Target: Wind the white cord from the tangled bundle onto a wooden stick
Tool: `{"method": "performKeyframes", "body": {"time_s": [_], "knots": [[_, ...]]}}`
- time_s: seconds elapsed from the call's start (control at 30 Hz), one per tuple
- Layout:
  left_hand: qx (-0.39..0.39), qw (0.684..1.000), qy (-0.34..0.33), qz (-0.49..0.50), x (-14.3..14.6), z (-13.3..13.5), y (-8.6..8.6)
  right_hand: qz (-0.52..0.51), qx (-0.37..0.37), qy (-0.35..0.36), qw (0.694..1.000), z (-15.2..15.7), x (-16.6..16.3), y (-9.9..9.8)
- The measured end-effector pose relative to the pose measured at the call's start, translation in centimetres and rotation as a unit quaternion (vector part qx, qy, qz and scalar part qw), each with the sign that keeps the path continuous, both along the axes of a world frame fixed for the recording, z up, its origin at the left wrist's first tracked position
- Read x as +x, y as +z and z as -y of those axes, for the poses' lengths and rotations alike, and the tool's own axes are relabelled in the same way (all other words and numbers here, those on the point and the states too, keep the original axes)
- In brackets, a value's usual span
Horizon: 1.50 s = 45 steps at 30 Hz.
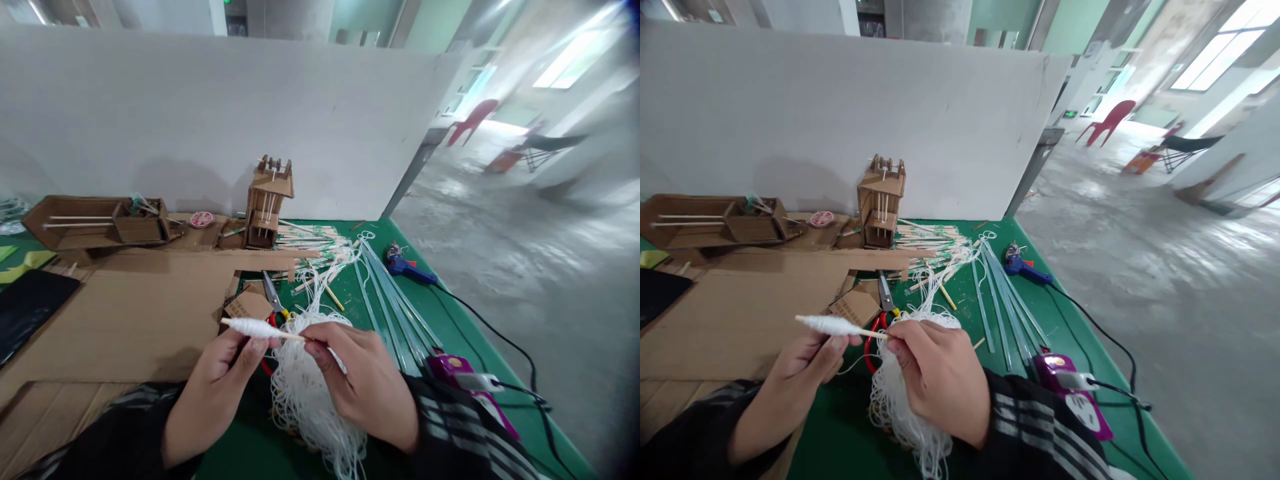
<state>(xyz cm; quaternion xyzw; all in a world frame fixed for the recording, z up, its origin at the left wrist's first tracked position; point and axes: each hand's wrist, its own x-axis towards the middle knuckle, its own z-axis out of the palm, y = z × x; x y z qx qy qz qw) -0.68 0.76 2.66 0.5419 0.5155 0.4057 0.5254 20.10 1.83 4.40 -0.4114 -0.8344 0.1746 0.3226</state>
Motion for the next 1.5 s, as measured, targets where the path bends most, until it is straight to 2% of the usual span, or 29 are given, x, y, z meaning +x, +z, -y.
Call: {"method": "performKeyframes", "body": {"time_s": [0.1,0.27,0.43,0.67,0.87,1.0,1.07,1.23,1.4,1.5], "knots": [[0.003,1.000,-0.001,0.007,0.0,-0.1,0.0,0.015,-0.023,-0.012,1.000,0.1,0.0,0.1],[0.020,1.000,0.007,-0.020,0.2,0.2,0.2,0.024,0.012,0.005,1.000,0.2,0.1,0.2],[0.019,1.000,-0.003,-0.022,0.1,0.1,0.0,0.024,-0.012,-0.011,1.000,0.3,0.0,0.2],[0.030,0.999,-0.006,-0.044,0.2,0.3,0.5,0.024,0.031,0.016,0.999,0.3,0.0,0.5],[0.038,0.998,-0.027,-0.033,0.2,0.2,0.7,0.038,0.010,-0.011,0.999,0.5,0.0,0.6],[0.030,0.999,-0.021,-0.040,0.0,0.4,0.5,0.029,0.035,0.025,0.999,0.4,0.0,0.7],[0.028,0.999,-0.020,-0.040,0.0,0.5,0.5,0.029,0.031,0.033,0.999,0.4,0.0,0.9],[0.033,0.999,-0.023,-0.026,-0.1,0.3,0.7,0.061,0.006,0.000,0.998,0.2,-0.1,1.3],[0.035,0.999,-0.011,-0.025,-0.3,0.2,0.8,0.057,0.023,0.032,0.998,-0.1,0.0,1.7],[0.038,0.999,-0.019,-0.009,-0.3,0.2,0.7,0.070,0.007,0.014,0.997,-0.1,-0.1,1.8]]}}
